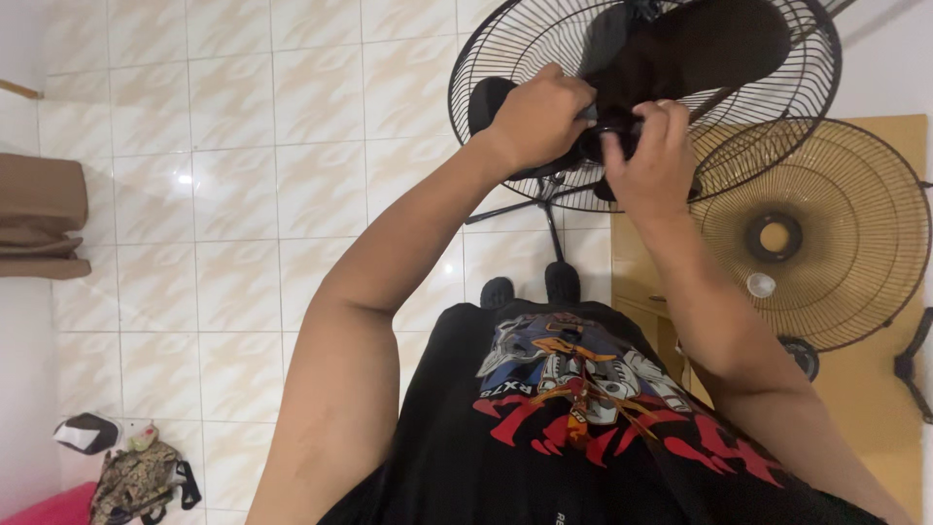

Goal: The person assembles an electric fan by attaching the fan blades to the motor hub, securing them with a nut, and then fitting the front protective cage. The person uses a yellow cloth to wipe the fan blades and motor hub during assembly.

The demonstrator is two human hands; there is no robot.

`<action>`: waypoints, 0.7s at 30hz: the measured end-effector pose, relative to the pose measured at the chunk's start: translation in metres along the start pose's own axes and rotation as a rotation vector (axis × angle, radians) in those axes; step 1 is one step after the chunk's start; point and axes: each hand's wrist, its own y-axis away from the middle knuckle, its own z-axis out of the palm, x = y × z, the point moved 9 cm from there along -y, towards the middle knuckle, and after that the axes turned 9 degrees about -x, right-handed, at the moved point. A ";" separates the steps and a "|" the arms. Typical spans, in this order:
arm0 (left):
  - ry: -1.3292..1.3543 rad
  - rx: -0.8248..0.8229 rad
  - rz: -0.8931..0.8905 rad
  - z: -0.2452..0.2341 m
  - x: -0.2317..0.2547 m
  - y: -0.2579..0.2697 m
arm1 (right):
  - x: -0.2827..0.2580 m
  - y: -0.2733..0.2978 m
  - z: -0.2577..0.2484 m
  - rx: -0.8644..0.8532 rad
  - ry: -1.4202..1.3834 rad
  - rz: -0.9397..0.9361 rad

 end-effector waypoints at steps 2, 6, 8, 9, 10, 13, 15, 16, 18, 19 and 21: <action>-0.197 -0.029 0.015 0.004 0.001 -0.003 | 0.012 0.002 0.012 -0.035 -0.106 0.065; -0.433 -0.088 0.061 0.006 0.002 -0.006 | 0.027 0.012 0.028 -0.063 -0.239 0.134; -0.538 -0.143 0.066 0.005 0.001 -0.011 | 0.032 0.018 0.035 -0.062 -0.304 0.171; -0.590 -0.170 0.070 0.004 0.000 -0.013 | 0.034 0.019 0.036 -0.046 -0.313 0.179; -0.641 -0.169 0.073 0.000 0.000 -0.014 | 0.036 0.019 0.038 -0.031 -0.323 0.187; -0.756 -0.134 0.087 -0.019 -0.002 -0.009 | 0.044 0.022 0.042 -0.045 -0.321 0.254; -0.779 -0.072 0.104 -0.034 -0.004 -0.006 | 0.046 0.024 0.042 -0.043 -0.346 0.236; -0.755 -0.068 0.091 -0.038 -0.007 -0.005 | 0.047 0.024 0.042 -0.043 -0.359 0.224; -0.707 -0.061 0.060 -0.045 -0.012 -0.001 | 0.050 0.026 0.043 -0.046 -0.361 0.232; -0.684 -0.006 0.096 -0.051 -0.009 0.003 | 0.051 0.027 0.045 -0.049 -0.363 0.235; -0.636 0.098 0.166 -0.060 -0.002 0.013 | 0.051 0.028 0.048 -0.020 -0.397 0.223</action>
